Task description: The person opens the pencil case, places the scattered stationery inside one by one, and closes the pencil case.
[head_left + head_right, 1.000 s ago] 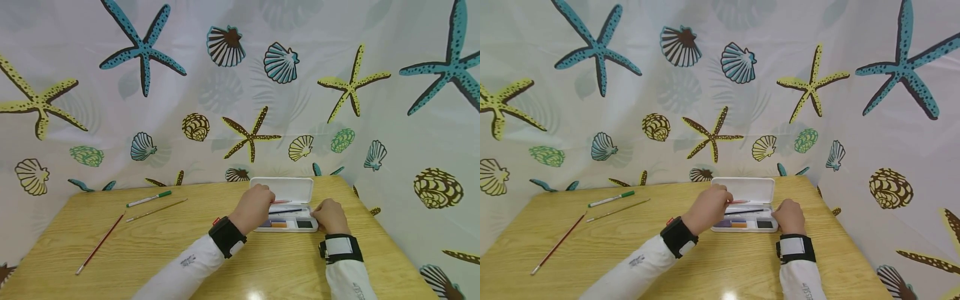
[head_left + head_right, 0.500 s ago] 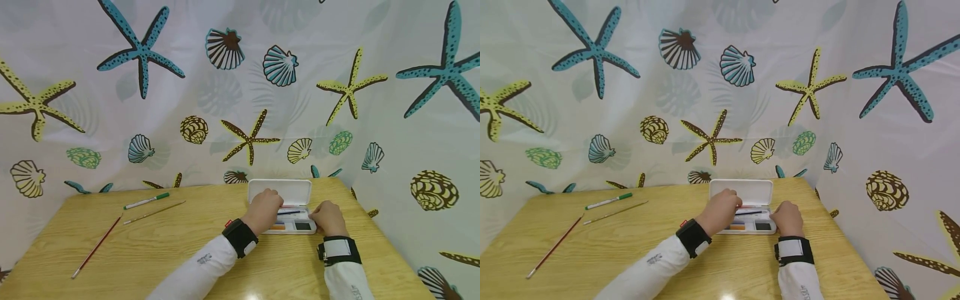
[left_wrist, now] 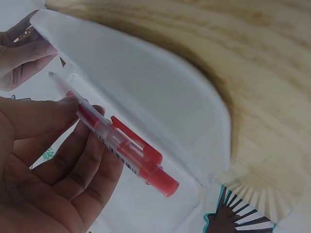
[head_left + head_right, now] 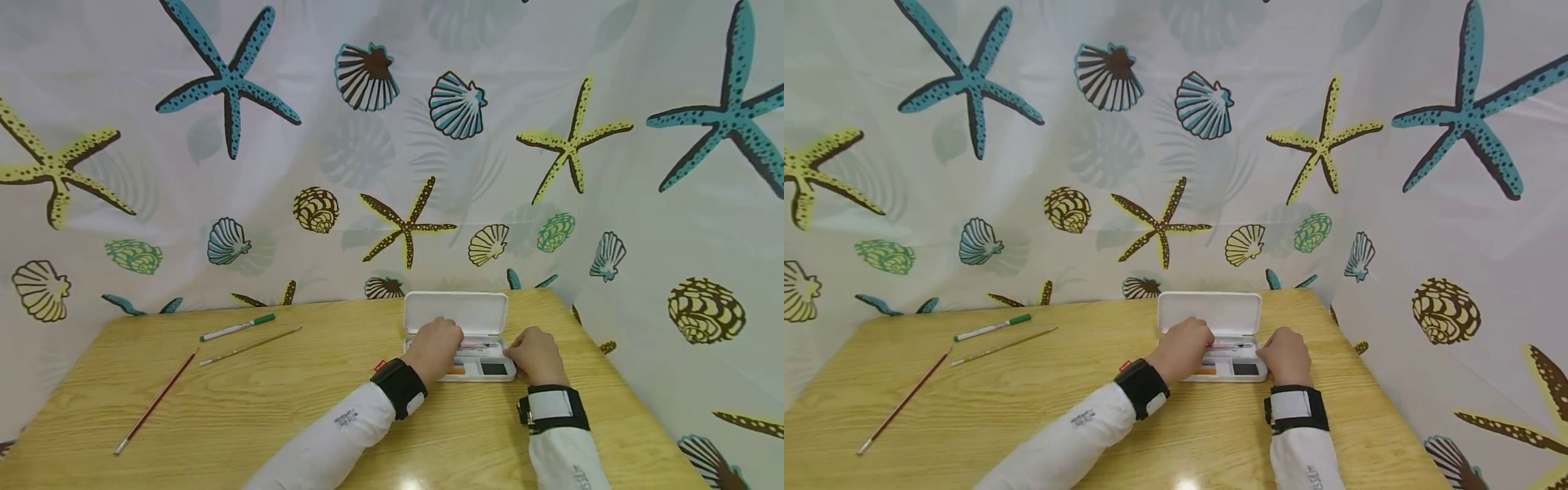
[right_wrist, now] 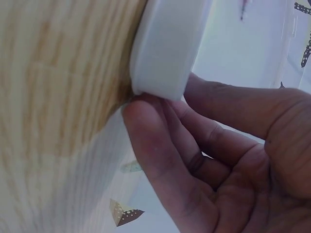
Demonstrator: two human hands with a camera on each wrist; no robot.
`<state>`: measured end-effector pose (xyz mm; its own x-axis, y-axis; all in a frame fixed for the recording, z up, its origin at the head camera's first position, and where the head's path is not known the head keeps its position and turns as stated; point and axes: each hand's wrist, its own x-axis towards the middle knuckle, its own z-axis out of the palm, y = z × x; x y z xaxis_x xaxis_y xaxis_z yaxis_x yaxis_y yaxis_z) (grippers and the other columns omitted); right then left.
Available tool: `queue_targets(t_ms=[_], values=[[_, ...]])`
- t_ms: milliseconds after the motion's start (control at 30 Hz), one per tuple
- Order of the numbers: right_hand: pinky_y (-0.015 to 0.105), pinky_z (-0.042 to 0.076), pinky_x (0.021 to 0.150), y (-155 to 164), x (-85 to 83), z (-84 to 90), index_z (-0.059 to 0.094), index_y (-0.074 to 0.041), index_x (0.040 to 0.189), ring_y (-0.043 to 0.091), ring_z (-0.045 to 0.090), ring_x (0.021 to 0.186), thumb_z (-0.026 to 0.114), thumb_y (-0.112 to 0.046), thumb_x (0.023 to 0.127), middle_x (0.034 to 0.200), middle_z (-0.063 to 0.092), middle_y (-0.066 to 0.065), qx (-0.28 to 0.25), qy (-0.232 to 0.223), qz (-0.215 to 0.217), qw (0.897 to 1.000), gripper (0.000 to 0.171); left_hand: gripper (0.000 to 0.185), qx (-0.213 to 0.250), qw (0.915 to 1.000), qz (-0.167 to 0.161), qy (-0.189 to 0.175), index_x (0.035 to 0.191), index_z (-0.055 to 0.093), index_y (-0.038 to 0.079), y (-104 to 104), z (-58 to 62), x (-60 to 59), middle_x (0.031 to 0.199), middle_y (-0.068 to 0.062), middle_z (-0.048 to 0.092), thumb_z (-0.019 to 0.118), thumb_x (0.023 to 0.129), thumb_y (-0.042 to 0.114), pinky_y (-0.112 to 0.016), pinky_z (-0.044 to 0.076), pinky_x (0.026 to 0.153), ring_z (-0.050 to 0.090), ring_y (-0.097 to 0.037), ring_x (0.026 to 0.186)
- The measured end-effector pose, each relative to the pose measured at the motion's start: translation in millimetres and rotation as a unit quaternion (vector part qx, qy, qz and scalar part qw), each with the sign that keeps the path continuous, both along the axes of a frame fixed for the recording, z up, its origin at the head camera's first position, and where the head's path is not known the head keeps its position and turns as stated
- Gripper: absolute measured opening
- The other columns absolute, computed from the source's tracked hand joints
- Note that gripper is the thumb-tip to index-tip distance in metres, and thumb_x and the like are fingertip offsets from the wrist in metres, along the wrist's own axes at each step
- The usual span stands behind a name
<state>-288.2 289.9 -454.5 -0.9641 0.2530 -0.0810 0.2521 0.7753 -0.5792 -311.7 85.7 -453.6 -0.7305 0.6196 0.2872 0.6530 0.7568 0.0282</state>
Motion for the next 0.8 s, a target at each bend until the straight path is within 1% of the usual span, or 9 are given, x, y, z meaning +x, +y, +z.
queue_targets(t_ms=[200, 300, 367, 533, 800], values=[[0.028, 0.044, 0.048, 0, -0.6, -0.9, 0.075, 0.009, 0.09, 0.023, 0.061, 0.057, 0.071, -0.009, 0.094, 0.071, 0.065, 0.011, -0.002, 0.005, 0.003, 1.0, 0.018, 0.008, -0.002, 0.9999, -0.011, -0.001, 0.094, 0.079, 0.012, 0, -6.1, -1.6, 0.083, 0.001, 0.069, 0.083, 0.089, 0.017, -0.025, 0.052, 0.068, 0.062, -0.011, 0.077], [0.028, 0.044, 0.048, 0, -0.6, -1.1, 0.075, 0.009, 0.091, 0.023, 0.061, 0.057, 0.071, -0.008, 0.094, 0.071, 0.065, 0.011, -0.002, 0.008, 0.004, 1.0, 0.018, 0.015, -0.008, 0.9998, -0.016, 0.0, 0.096, 0.079, 0.012, 0, -9.1, -1.9, 0.083, 0.001, 0.069, 0.083, 0.09, 0.025, -0.025, 0.053, 0.069, 0.063, -0.012, 0.078], [0.028, 0.044, 0.048, 0, -0.4, -0.9, 0.075, 0.009, 0.091, 0.023, 0.061, 0.057, 0.071, -0.008, 0.094, 0.072, 0.065, 0.012, -0.002, 0.008, 0.004, 1.0, 0.018, 0.016, -0.012, 0.9998, -0.015, 0.001, 0.098, 0.079, 0.012, 0, -10.2, -1.4, 0.085, 0.0, 0.07, 0.082, 0.09, 0.026, -0.025, 0.054, 0.07, 0.065, -0.013, 0.081], [0.027, 0.044, 0.047, 0, -1.1, -1.5, 0.075, 0.009, 0.091, 0.023, 0.061, 0.056, 0.071, -0.008, 0.094, 0.072, 0.066, 0.012, -0.003, 0.01, 0.008, 1.0, 0.018, 0.016, -0.019, 0.9998, -0.004, 0.0, 0.103, 0.078, 0.011, 3, -11.9, -0.7, 0.09, -0.002, 0.072, 0.081, 0.092, 0.022, -0.028, 0.057, 0.072, 0.067, -0.014, 0.086], [0.027, 0.044, 0.047, 1, -0.8, -0.9, 0.076, 0.009, 0.092, 0.022, 0.061, 0.055, 0.071, -0.008, 0.094, 0.072, 0.065, 0.011, 0.0, 0.011, 0.011, 1.0, 0.018, 0.029, -0.029, 0.9995, 0.002, -0.016, 0.106, 0.077, 0.01, 3, -12.4, 0.3, 0.092, -0.001, 0.072, 0.083, 0.089, 0.033, -0.027, 0.056, 0.072, 0.066, -0.013, 0.086]])
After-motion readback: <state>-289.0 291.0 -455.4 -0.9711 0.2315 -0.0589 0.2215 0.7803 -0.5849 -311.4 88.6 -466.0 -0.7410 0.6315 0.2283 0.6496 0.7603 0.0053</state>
